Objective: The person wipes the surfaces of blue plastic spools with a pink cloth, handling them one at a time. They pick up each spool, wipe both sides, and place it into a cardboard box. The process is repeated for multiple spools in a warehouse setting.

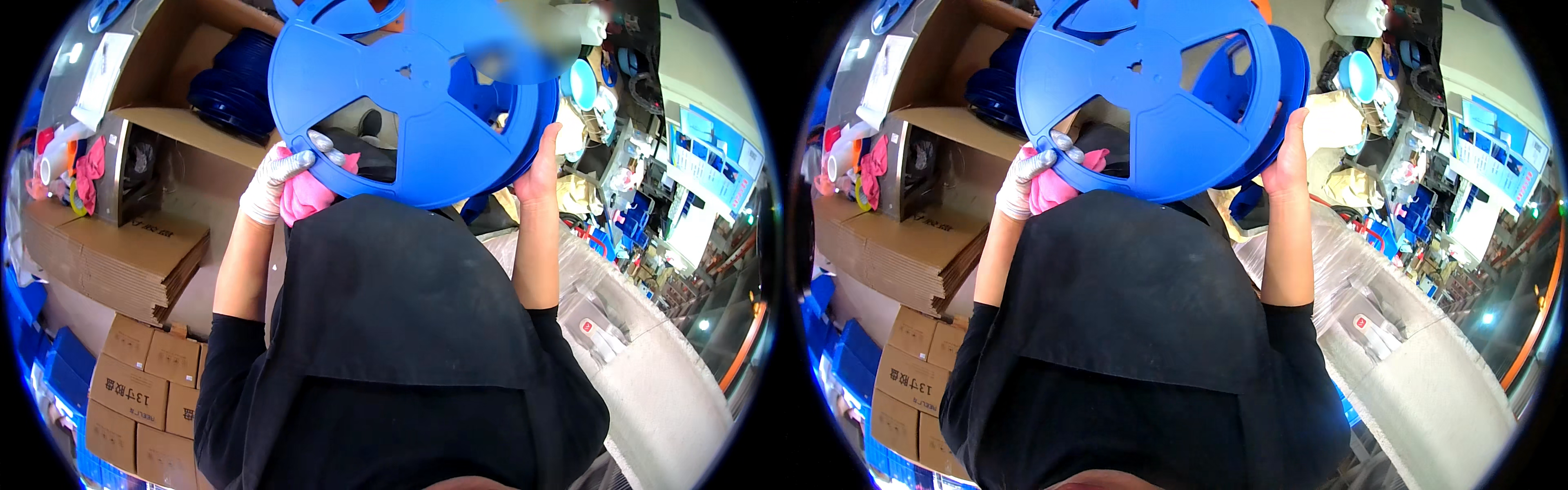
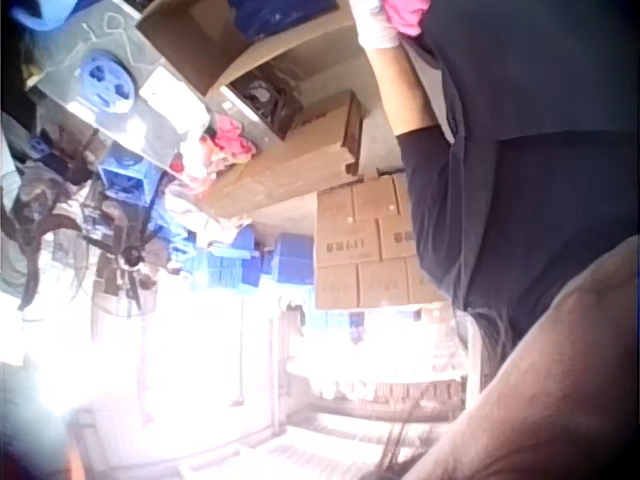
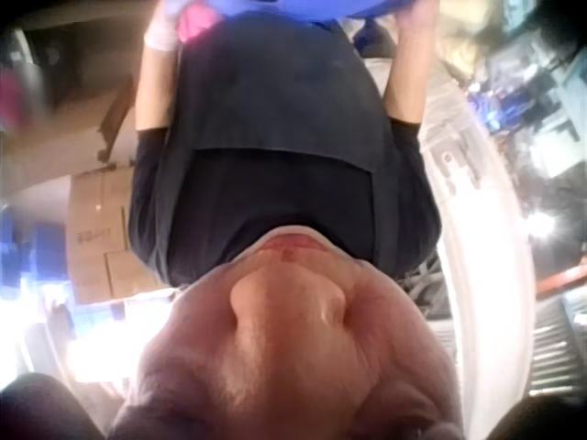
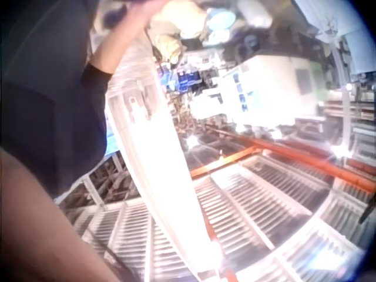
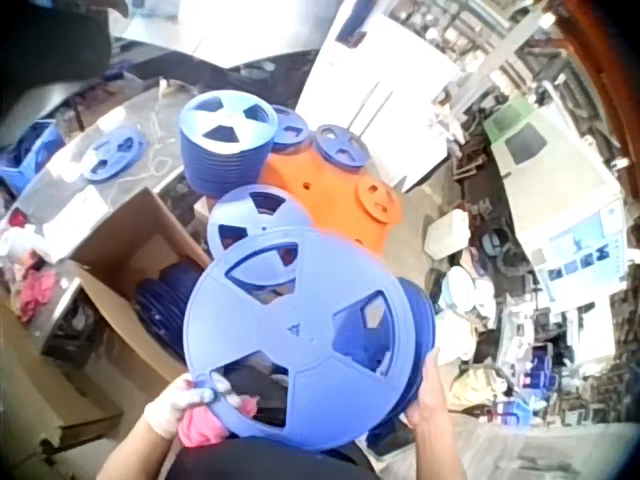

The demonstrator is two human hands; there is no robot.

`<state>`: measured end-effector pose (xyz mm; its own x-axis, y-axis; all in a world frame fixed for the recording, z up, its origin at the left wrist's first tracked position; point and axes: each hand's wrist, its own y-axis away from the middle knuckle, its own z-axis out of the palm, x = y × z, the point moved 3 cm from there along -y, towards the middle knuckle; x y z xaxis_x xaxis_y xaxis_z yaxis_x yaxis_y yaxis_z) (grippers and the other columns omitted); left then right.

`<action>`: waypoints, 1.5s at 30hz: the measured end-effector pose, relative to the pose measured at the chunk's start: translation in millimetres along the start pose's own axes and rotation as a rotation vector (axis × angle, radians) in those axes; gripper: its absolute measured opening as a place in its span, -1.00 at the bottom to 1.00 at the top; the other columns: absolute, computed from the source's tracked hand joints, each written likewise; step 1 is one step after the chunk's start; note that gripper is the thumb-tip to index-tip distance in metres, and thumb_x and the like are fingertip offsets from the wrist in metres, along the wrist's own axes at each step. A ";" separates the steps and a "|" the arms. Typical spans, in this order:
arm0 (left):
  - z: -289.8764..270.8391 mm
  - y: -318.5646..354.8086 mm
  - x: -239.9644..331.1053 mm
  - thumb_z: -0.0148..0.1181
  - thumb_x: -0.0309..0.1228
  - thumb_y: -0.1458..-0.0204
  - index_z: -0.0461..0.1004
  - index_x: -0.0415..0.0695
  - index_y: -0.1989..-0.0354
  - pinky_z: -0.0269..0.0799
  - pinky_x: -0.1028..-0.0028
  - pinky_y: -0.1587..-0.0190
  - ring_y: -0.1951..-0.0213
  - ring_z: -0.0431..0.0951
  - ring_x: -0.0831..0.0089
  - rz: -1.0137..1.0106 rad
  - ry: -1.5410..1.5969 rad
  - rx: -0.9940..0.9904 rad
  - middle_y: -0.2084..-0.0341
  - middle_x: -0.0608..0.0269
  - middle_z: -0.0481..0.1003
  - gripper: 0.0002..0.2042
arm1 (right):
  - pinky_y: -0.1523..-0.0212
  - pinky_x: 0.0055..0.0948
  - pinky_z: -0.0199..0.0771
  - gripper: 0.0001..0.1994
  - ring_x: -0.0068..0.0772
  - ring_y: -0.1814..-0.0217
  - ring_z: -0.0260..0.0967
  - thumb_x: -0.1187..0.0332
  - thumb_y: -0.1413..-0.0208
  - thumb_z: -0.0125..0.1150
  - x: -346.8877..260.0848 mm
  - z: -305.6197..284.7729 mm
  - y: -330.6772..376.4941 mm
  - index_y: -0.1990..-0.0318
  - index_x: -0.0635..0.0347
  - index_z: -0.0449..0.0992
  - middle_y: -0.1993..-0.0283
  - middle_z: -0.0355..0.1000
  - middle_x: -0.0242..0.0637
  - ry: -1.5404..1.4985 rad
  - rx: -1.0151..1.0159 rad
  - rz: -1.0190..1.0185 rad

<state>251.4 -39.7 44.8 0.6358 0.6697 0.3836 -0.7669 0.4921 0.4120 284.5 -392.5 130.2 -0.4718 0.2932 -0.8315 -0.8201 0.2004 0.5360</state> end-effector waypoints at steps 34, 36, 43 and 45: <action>-271.5 -8.2 8.5 0.21 -0.20 0.13 0.47 -0.38 0.12 0.43 0.27 0.03 0.12 0.56 0.03 -0.177 -1.058 1.434 0.22 -0.22 0.53 -0.51 | 0.70 -0.56 0.31 -0.66 -0.36 0.52 0.45 0.07 -0.27 -0.15 -6.7 16.4 57.7 0.35 0.16 0.34 -0.19 0.28 0.10 0.011 0.057 -0.329; -285.6 -26.3 2.4 0.30 -0.10 0.16 0.32 -0.40 -0.06 0.36 0.31 -0.05 0.00 0.50 0.05 -0.098 -1.045 1.366 0.07 -0.22 0.47 -0.31 | 0.74 -0.61 0.21 -0.60 -0.46 0.64 0.29 0.01 -0.27 -0.19 -14.9 14.3 54.9 0.37 0.17 0.33 -0.20 0.26 0.12 -0.106 0.065 -0.319; -183.7 -51.4 8.0 0.32 -0.39 0.04 0.11 -0.26 -0.28 0.30 0.43 -0.11 -0.05 0.42 0.28 0.360 -0.962 0.957 -0.06 -0.03 0.39 -0.29 | 0.73 -0.63 0.13 -0.51 -0.62 0.73 0.11 -0.02 -0.27 -0.21 -10.9 -2.5 45.8 0.45 0.26 0.32 -0.31 0.12 0.17 -0.608 -0.302 -0.193; -165.1 -53.8 10.9 0.32 -0.45 0.05 0.16 -0.24 -0.26 0.28 0.44 -0.13 -0.06 0.41 0.30 0.471 -0.981 0.915 -0.07 0.01 0.38 -0.33 | 0.72 -0.62 0.13 -0.52 -0.62 0.73 0.12 -0.02 -0.27 -0.20 -5.4 -0.7 43.7 0.44 0.26 0.31 -0.32 0.11 0.17 -0.662 -0.371 -0.170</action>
<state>285.1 33.0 -109.7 0.4330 -0.1696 0.8853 -0.8347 -0.4461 0.3228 251.0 -386.0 158.0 -0.1341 0.8068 -0.5754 -0.9736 0.0010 0.2284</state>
